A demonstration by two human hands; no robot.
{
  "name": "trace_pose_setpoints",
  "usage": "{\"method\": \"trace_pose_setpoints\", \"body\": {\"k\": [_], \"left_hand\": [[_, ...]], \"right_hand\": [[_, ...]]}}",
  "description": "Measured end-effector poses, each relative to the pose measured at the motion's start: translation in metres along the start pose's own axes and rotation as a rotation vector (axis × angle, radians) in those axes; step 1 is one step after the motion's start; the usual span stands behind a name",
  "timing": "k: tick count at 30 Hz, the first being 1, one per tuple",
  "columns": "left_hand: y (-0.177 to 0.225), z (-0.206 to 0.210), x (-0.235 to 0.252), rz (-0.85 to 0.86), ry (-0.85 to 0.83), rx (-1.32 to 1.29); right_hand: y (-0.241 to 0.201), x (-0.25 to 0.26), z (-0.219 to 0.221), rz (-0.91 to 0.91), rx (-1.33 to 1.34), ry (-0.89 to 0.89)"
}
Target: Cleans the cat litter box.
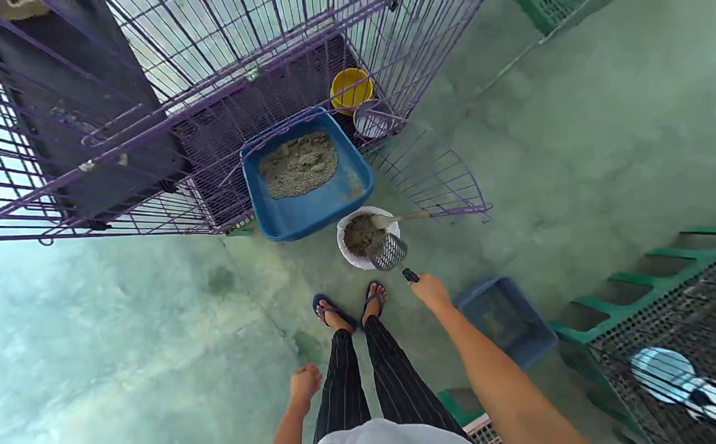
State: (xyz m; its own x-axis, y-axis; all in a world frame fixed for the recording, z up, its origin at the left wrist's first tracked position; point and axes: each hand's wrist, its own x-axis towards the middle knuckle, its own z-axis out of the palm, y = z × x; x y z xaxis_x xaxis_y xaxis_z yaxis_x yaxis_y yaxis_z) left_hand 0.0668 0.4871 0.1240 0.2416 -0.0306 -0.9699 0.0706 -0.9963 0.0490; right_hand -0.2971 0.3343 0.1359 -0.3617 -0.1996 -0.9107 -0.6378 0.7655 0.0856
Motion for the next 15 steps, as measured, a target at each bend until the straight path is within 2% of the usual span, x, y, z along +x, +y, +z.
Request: {"method": "trace_pose_setpoints", "body": {"k": [3,7,11,13,15], "left_hand": [[0.053,0.027,-0.013,0.015,-0.06,-0.231],[0.181,0.07,-0.035,0.211,-0.135,-0.537],[0.295,0.104,-0.018,0.212,-0.121,-0.844],[0.322,0.117,-0.002,0.186,-0.142,-0.917],[0.334,0.131,0.01,0.152,-0.129,-0.981]], "right_hand": [[0.001,0.007,-0.01,0.02,-0.043,-0.038],[0.038,0.008,-0.009,-0.009,0.209,0.042],[0.085,-0.023,-0.013,-0.047,0.358,0.097],[0.098,-0.05,-0.02,-0.112,0.479,0.137],[0.092,-0.071,-0.032,-0.242,0.597,0.187]]}}
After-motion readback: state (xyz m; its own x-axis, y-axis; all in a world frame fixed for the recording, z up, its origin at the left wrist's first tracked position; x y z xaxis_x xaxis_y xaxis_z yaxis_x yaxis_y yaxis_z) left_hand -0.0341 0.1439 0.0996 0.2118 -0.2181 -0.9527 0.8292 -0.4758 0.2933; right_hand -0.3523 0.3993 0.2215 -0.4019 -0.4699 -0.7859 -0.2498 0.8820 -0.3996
